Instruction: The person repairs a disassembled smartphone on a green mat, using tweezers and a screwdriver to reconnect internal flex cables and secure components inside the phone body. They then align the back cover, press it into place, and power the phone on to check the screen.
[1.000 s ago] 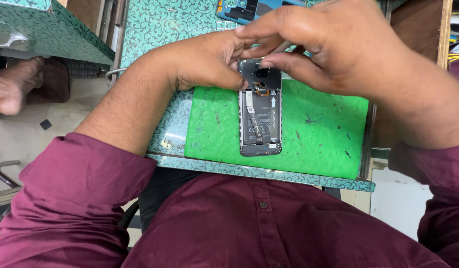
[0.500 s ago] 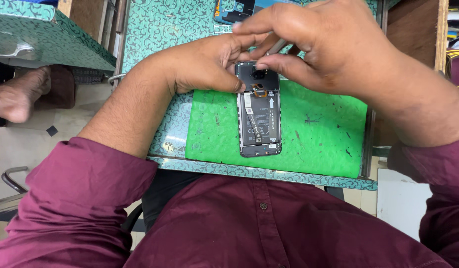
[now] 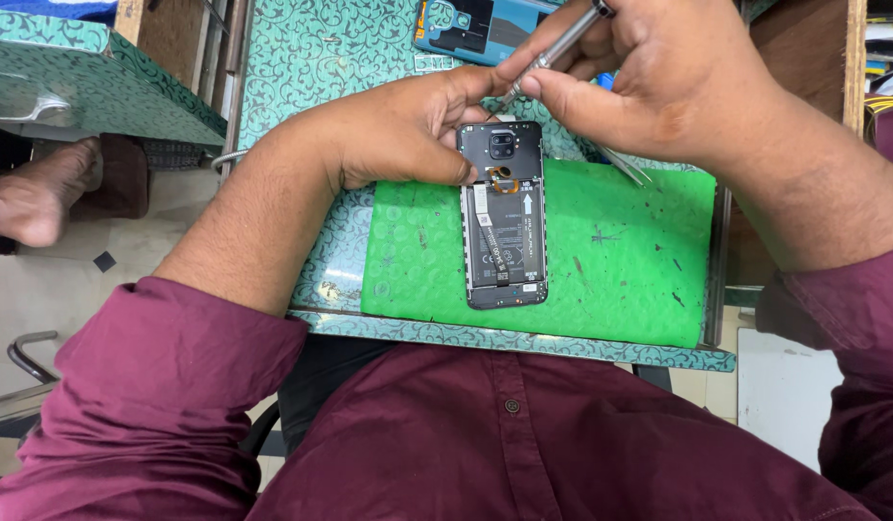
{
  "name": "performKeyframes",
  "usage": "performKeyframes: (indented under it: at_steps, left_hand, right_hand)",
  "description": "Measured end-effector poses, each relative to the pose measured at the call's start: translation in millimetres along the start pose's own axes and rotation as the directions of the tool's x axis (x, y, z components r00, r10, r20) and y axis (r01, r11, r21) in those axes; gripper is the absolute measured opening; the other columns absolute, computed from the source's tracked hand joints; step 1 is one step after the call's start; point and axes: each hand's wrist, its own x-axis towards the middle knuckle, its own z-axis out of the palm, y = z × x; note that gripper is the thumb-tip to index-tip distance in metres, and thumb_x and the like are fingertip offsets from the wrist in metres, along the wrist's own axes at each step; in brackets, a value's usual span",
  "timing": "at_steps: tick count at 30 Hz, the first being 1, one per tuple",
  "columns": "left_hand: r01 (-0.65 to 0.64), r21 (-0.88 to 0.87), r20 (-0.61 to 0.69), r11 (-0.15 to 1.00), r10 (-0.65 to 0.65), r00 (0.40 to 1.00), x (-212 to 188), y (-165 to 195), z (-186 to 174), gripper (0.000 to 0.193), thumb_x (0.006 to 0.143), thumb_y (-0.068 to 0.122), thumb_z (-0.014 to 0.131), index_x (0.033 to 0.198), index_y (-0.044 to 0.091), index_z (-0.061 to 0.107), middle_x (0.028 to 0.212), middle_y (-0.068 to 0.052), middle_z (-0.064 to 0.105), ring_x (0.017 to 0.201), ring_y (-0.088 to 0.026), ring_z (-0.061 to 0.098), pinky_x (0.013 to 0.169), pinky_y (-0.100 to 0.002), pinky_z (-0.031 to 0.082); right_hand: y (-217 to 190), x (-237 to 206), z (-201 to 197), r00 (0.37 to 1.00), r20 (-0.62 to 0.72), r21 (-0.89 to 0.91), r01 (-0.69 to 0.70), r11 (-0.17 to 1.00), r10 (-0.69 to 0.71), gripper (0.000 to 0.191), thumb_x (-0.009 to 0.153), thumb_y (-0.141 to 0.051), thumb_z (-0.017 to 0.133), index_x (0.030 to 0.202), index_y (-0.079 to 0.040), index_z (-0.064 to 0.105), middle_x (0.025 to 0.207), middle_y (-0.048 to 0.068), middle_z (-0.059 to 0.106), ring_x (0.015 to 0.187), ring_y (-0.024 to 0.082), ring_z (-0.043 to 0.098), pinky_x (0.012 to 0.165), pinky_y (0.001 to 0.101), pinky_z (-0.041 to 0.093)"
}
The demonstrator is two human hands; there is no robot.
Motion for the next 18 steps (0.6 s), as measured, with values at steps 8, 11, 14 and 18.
performKeyframes:
  at_steps: [8,11,14,18]
  left_hand:
    - [-0.039,0.053,-0.012,0.998,0.04,0.999,1.5,-6.3,-1.1,0.087,0.083,-0.013,0.062,0.162,0.004,0.029,0.158,-0.018,0.045,0.135,-0.015,0.06,0.092,-0.028,0.059]
    - [-0.008,0.022,-0.004,1.0,0.008,1.0,2.1,-6.0,-1.4,0.088,0.081,-0.012,0.061,0.161,0.005,0.029,0.156,-0.018,0.048,0.127,-0.019,0.065,0.092,-0.027,0.06]
    - [0.01,0.03,-0.014,0.999,-0.009,1.0,2.1,-5.8,-1.2,0.087,0.081,-0.012,0.061,0.161,0.005,0.03,0.154,-0.017,0.05,0.126,-0.02,0.065,0.092,-0.027,0.06]
    - [-0.028,0.086,-0.028,0.996,0.03,0.999,1.5,-7.3,-2.0,0.087,0.083,-0.012,0.063,0.161,0.005,0.029,0.156,-0.014,0.045,0.135,-0.017,0.058,0.092,-0.028,0.059]
  right_hand:
    - [1.6,1.4,4.3,0.995,0.01,0.011,-0.095,0.995,0.095,0.026,0.102,-0.004,0.069,0.12,0.006,0.052,0.113,0.013,0.074,0.099,0.018,0.075,0.082,0.03,0.063]
    - [-1.3,3.1,4.2,0.995,-0.007,0.032,-0.103,0.994,0.103,0.025,0.099,-0.003,0.068,0.116,0.006,0.052,0.109,0.014,0.073,0.097,0.018,0.074,0.082,0.03,0.063]
    - [-3.4,4.4,4.5,0.994,-0.007,0.039,-0.104,0.994,0.105,0.025,0.098,-0.004,0.068,0.116,0.006,0.052,0.109,0.014,0.073,0.097,0.017,0.074,0.082,0.0298,0.063]
    - [-4.5,5.9,5.7,0.994,-0.005,0.008,-0.11,0.994,0.11,0.027,0.097,-0.004,0.069,0.114,0.007,0.05,0.107,0.014,0.073,0.094,0.017,0.074,0.078,0.0296,0.062]
